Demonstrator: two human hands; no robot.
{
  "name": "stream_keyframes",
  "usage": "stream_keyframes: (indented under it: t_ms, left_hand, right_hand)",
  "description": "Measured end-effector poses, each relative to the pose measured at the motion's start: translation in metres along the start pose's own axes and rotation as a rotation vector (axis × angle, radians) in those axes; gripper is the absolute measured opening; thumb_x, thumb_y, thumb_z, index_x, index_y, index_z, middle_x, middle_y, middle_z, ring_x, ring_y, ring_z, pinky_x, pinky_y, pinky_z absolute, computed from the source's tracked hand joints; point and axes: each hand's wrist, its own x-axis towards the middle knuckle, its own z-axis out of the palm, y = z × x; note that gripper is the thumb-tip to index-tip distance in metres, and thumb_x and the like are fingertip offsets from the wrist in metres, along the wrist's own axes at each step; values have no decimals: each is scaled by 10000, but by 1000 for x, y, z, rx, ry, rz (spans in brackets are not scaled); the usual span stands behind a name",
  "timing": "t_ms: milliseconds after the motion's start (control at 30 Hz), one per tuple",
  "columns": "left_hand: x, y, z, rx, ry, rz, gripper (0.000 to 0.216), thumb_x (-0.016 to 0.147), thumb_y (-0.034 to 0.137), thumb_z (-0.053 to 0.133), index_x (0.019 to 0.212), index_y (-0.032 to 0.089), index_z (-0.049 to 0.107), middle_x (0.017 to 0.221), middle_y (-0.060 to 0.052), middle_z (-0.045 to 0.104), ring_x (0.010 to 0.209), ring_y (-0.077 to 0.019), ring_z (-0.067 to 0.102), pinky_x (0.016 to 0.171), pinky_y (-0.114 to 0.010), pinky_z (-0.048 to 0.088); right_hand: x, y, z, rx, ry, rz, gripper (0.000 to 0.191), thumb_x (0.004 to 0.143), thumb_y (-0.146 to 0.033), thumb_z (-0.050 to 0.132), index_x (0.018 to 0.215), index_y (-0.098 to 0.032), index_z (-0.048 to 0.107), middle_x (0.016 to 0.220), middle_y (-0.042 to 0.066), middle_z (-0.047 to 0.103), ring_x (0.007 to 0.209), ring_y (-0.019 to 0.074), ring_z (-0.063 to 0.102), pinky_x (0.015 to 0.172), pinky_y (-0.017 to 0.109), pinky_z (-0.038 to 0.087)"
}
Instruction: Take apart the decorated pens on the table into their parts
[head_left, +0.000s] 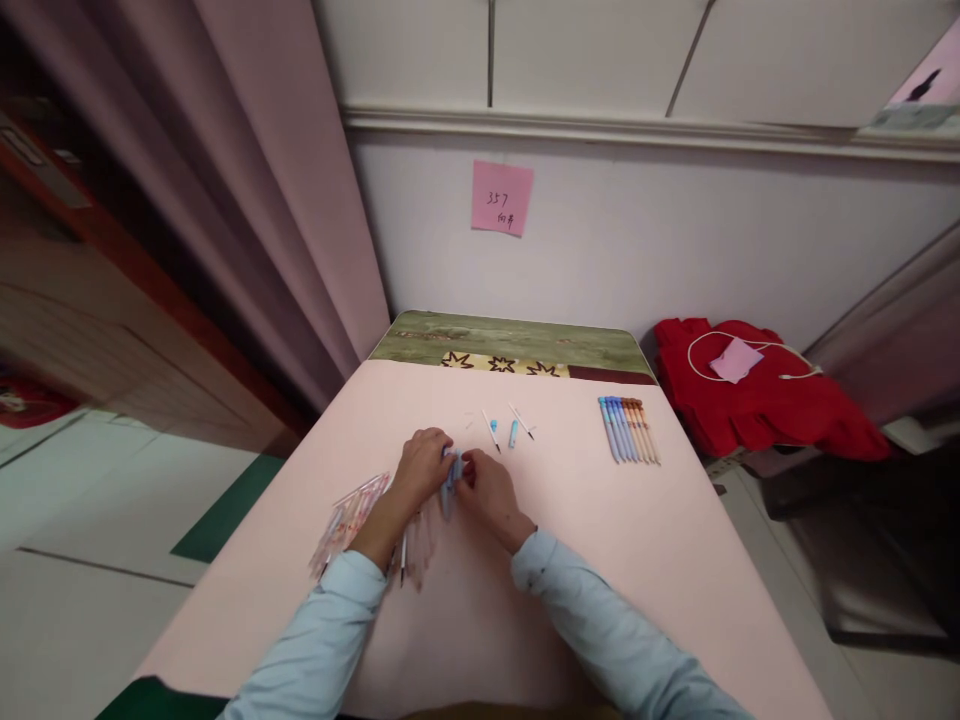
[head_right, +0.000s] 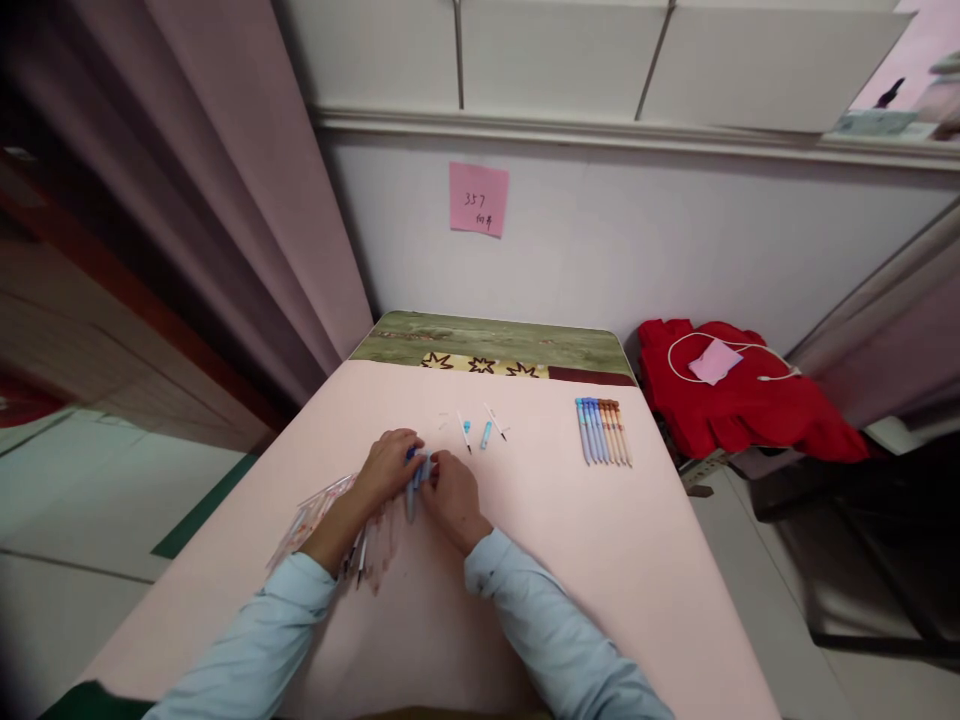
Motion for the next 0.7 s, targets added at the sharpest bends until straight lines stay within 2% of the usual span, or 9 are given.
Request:
stream_keyframes:
  t_ms: [133,200,300,367,467,567,633,700]
  left_hand:
    - [-4,-8,-1,1,25,1,220,862,267,556,1002,174,698,1074,-122,689,1044,-279,589,944,-417,436]
    - [-5,-9,-1,-10,30,19,219,872,279,545,990,177,698,1052,-121,693,1032,-285,593,927,-422,440]
    - [-4,-6,-2,-1,55,-7,208,871,271,548,979,183,702,1067,-131,691,1049,-304,593,929,-446,437]
    - [-4,0,-2,7,84,-21,216,877,274,556,1011,186,700,1146,-145,673,1105,-317,578,961,-467,422]
    - [-5,13,2,-31,82,122,259,895,289,557,1108,208,680,1294,-135,617,1229,-305,520,1050,-480,365]
    - [-8,25,6,-73,-13,351,296,878,301,595,1158,230,657,1333,-112,594,1261,-287,495,1105,-494,304]
    - [-10,30,8,-69,-56,408,294,867,302,609,1149,229,649,1288,-112,611,1227,-286,514,1104,-512,292]
    - [-12,33,9,-50,-59,395,264,877,296,593,1125,219,643,1218,-112,632,1190,-282,532,1102,-524,282]
  right_hand:
    - [6,-1,-10,-42,-45,-40,284,842,-206,612,1119,-176,666,940,52,731,812,163,666,743,248,463]
    - [12,4,-22,-113,1,22,221,897,-260,580,1071,-179,690,929,61,740,829,172,676,754,255,465]
    - [25,13,-39,-320,82,152,224,946,-325,543,1040,-174,679,947,86,742,894,205,687,762,280,464]
    - [35,17,-45,-465,71,208,241,951,-343,544,1043,-155,664,964,113,740,919,233,693,753,299,467]
    - [44,18,-45,-599,30,222,243,963,-305,511,1035,-128,661,968,150,737,915,247,705,735,303,469]
    - [44,18,-44,-637,35,193,245,970,-278,473,1010,-137,669,939,146,739,882,237,713,713,293,466]
    - [39,20,-47,-633,57,171,245,973,-294,469,987,-159,673,915,124,743,858,231,715,701,290,462]
    - [36,23,-51,-619,88,156,257,983,-329,465,980,-175,671,898,106,745,844,227,716,696,289,459]
